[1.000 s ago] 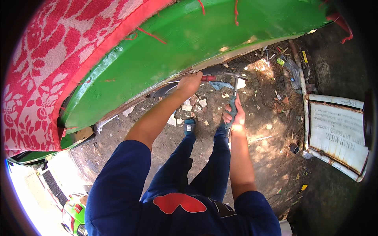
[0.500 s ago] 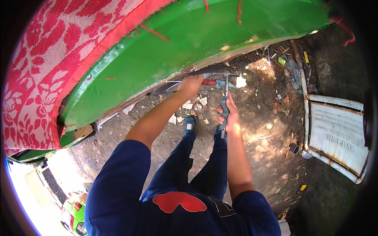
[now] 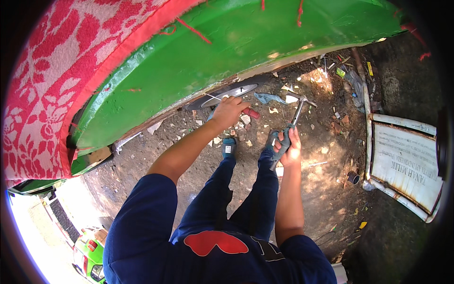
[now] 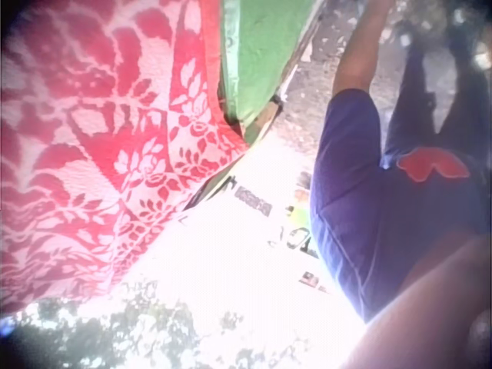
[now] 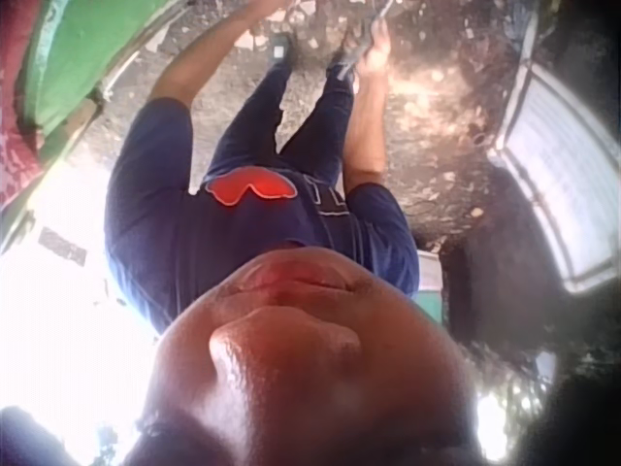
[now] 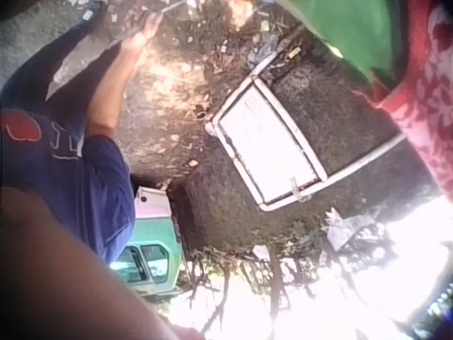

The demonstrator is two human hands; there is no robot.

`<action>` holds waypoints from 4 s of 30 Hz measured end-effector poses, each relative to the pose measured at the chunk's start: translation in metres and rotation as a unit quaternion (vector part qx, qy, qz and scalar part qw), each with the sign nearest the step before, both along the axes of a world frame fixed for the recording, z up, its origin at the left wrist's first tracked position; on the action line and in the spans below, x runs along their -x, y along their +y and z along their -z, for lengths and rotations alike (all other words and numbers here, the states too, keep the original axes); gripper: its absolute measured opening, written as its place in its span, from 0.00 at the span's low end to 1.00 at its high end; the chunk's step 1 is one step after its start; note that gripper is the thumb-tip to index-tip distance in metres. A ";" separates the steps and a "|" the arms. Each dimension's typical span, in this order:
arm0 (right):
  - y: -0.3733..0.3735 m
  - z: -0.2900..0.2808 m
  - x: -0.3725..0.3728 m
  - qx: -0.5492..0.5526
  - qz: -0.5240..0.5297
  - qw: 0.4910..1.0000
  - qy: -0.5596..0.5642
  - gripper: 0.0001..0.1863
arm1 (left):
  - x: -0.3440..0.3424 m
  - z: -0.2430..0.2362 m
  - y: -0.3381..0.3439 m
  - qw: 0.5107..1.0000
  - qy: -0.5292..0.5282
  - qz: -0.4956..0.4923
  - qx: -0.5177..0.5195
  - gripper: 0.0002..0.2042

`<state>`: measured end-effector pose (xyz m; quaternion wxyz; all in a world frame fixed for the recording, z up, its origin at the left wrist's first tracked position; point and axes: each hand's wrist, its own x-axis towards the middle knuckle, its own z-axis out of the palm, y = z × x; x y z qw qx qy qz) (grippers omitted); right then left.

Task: The person repeatedly hammers a small metal piece against the edge of a green vehicle body. They hold the metal piece with one hand and strike it with a hammer in the other, working along the lower edge of the vehicle.

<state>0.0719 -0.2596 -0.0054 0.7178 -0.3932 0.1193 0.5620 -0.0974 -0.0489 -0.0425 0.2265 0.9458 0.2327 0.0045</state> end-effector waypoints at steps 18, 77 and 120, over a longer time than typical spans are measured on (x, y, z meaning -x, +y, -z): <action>-0.006 -0.017 -0.005 0.051 -0.051 0.997 -0.036 0.15 | -0.008 -0.009 0.014 0.992 -0.104 -0.038 -0.053 0.13; 0.003 -0.095 0.103 -0.058 -0.138 0.642 -0.752 0.25 | 0.070 -0.042 0.011 0.944 -0.232 -0.225 0.070 0.05; -0.037 -0.078 0.059 0.084 -0.179 0.836 -0.512 0.27 | 0.055 -0.047 -0.014 0.983 -0.108 -0.141 -0.042 0.17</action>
